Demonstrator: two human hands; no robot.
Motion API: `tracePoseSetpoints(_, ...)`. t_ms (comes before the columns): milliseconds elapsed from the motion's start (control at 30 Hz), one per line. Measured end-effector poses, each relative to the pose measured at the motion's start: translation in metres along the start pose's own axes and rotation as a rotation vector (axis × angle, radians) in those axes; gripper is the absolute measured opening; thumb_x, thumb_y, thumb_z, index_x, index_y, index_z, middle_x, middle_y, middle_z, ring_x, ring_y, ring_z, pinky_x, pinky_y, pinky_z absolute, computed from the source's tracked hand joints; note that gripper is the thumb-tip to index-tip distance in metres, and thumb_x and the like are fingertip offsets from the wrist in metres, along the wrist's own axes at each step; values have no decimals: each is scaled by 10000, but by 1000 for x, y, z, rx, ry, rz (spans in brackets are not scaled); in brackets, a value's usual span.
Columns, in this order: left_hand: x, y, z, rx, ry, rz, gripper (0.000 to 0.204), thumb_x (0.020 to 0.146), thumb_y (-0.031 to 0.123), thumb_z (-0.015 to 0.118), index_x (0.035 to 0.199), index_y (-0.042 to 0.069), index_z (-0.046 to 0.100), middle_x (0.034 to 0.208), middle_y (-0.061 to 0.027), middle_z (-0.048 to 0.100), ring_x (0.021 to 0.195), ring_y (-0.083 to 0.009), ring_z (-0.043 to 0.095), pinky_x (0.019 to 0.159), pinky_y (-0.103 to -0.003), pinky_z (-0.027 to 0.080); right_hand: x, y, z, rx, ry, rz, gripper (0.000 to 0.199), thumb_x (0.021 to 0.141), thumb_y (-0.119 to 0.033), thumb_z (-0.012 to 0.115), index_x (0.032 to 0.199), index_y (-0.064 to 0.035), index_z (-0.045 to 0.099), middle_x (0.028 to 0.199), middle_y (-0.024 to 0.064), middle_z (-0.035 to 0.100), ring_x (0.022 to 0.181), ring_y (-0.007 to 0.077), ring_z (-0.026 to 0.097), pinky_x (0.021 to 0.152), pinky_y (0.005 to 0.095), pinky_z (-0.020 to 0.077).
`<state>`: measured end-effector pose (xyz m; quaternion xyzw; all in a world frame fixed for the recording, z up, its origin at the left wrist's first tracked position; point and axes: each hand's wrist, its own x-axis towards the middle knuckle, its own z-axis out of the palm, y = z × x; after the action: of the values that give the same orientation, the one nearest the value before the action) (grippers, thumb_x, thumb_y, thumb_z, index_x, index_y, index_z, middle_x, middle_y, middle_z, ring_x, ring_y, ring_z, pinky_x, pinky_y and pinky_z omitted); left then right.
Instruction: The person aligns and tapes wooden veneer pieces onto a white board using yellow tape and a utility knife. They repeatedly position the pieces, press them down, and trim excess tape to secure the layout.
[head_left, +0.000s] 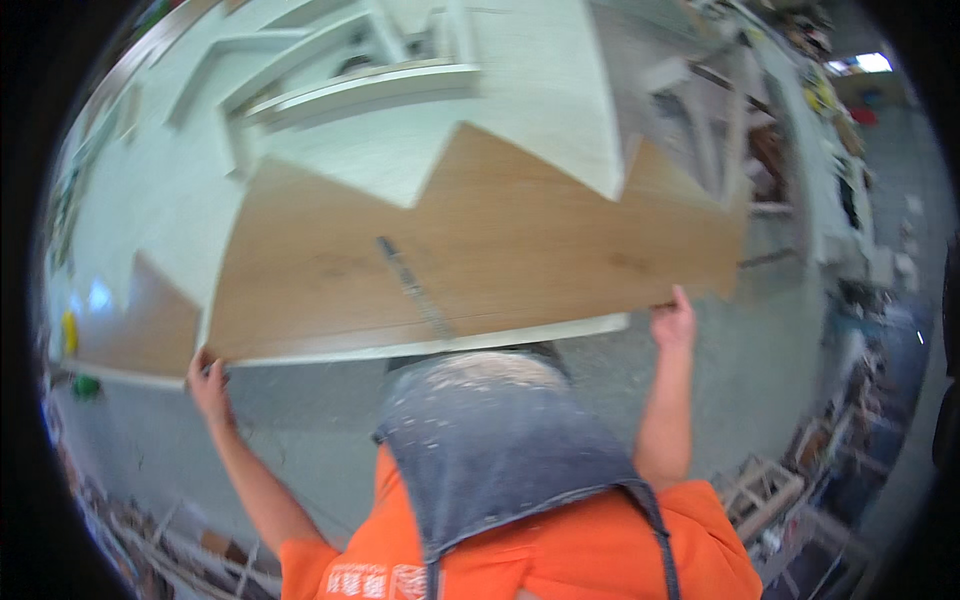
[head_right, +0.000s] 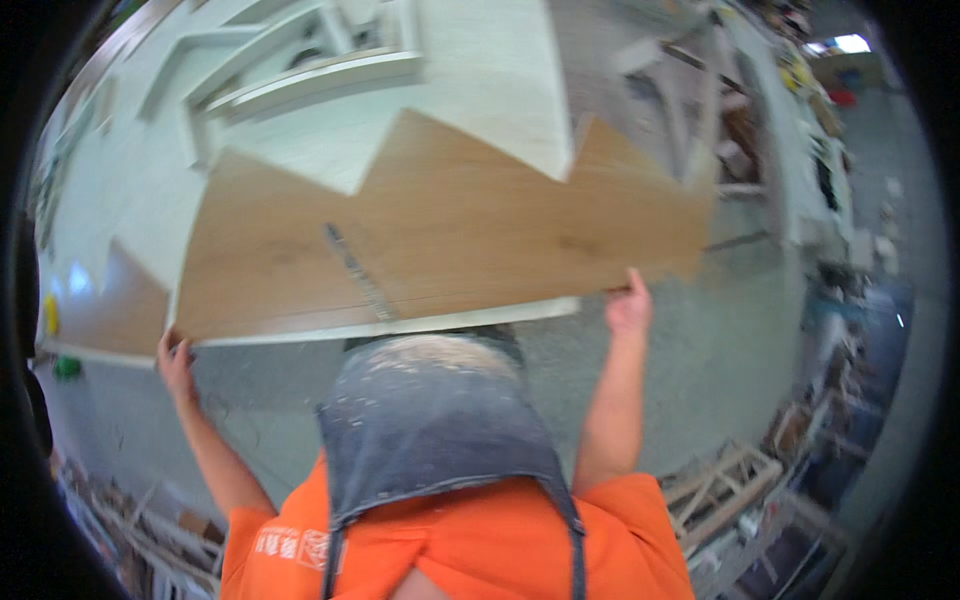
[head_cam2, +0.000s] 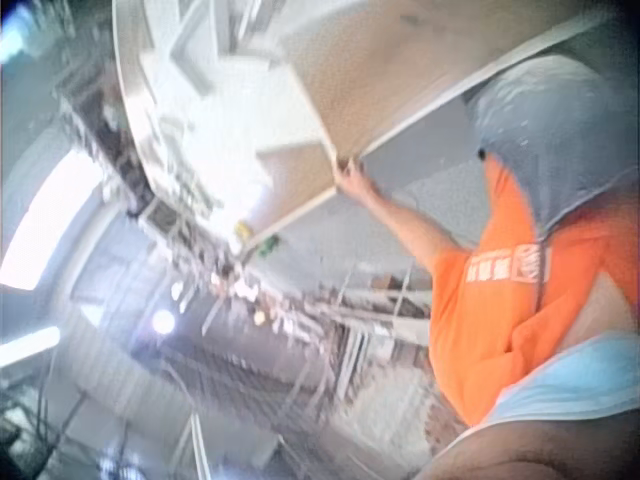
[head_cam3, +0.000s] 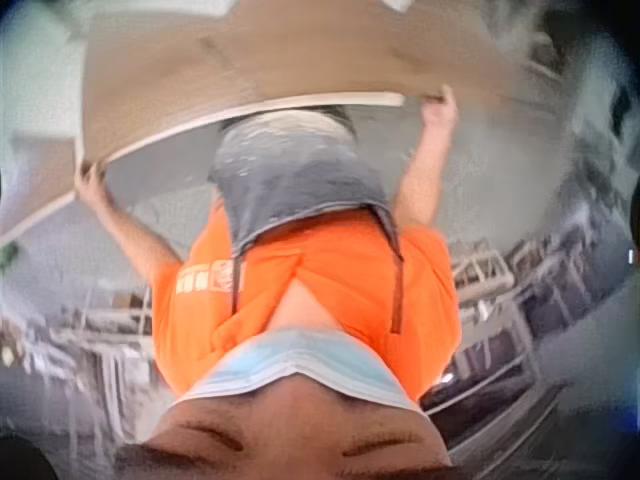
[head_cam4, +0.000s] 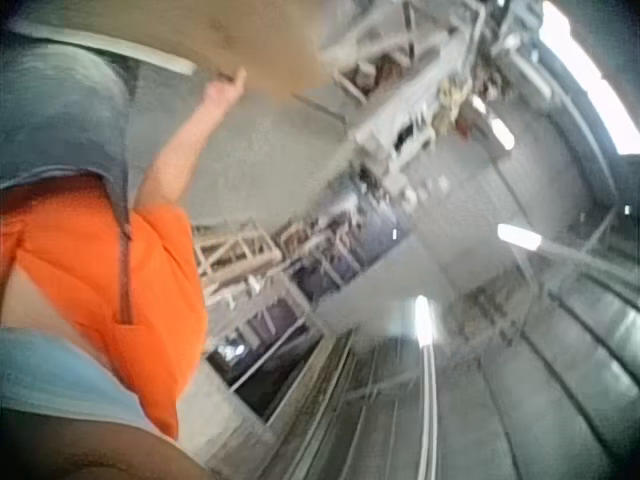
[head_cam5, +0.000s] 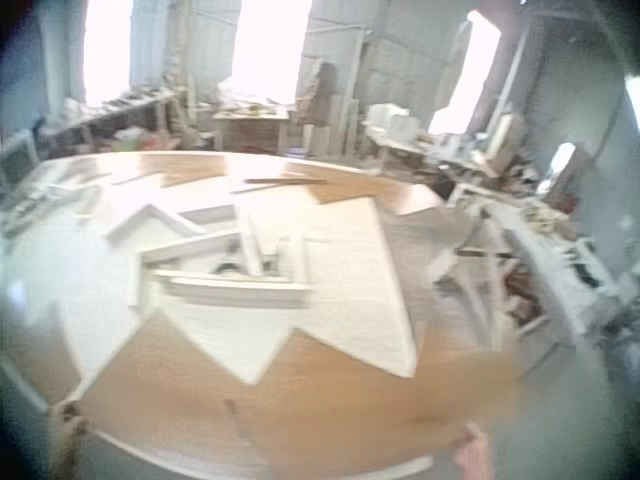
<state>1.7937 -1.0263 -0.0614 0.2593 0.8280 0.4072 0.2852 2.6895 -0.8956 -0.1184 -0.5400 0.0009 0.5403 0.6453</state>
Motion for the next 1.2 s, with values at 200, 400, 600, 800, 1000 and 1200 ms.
tracePoseSetpoints(200, 8, -8, -14, 105, -21, -12, 518, 975, 165, 655, 1462, 17, 556, 1313, -92, 629, 1079, -162, 594, 853, -302, 498, -43, -1, 59, -115, 260, -13, 437, 965, -284, 727, 1315, -60, 593, 1283, 123, 625, 1186, 285, 598, 1052, 477, 470)
tracePoseSetpoints(400, -19, 53, 55, 793, 229, 553, 481, 994, 201, 641, 1402, -47, 574, 1401, -228, 586, 1240, -404, 571, 1073, -492, 448, -80, 18, 73, -1015, 493, -742, 414, 955, -252, 723, 1272, -13, 608, 1296, 172, 626, 1208, 307, 592, 1047, 440, 469)
tracePoseSetpoints(600, -96, 146, 205, 748, 59, 862, 519, 987, 190, 647, 1432, -43, 520, 1496, -263, 505, 1427, -427, 435, 1202, -522, 334, -135, 100, 221, -1616, -240, -1105, 544, 943, -340, 696, 1389, -57, 569, 1496, 199, 473, 1437, 404, 394, 1180, 576, 307)
tracePoseSetpoints(800, -133, 162, 266, 708, -9, 914, 562, 975, 197, 616, 1469, -31, 474, 1563, -270, 431, 1486, -465, 348, 1226, -580, 244, -137, 161, 268, -1776, -494, -1119, 652, 935, -398, 702, 1465, -70, 510, 1575, 202, 395, 1510, 412, 302, 1212, 626, 240)
tracePoseSetpoints(1000, -117, 153, 252, 780, 28, 688, 666, 1008, 334, 569, 1535, -33, 389, 1619, -272, 357, 1540, -461, 255, 1248, -612, 169, -140, 159, 266, -1869, -505, -1166, 659, 953, -378, 670, 1500, -71, 470, 1602, 199, 375, 1536, 407, 271, 1231, 622, 207)
tracePoseSetpoints(1200, -11, 84, 137, 918, 304, 454, 703, 1059, 438, 501, 1581, -7, 348, 1676, -237, 291, 1572, -421, 208, 1255, -627, 124, -139, 158, 263, -1917, -521, -1124, 646, 964, -349, 653, 1512, -66, 459, 1618, 195, 362, 1542, 397, 260, 1245, 597, 188)
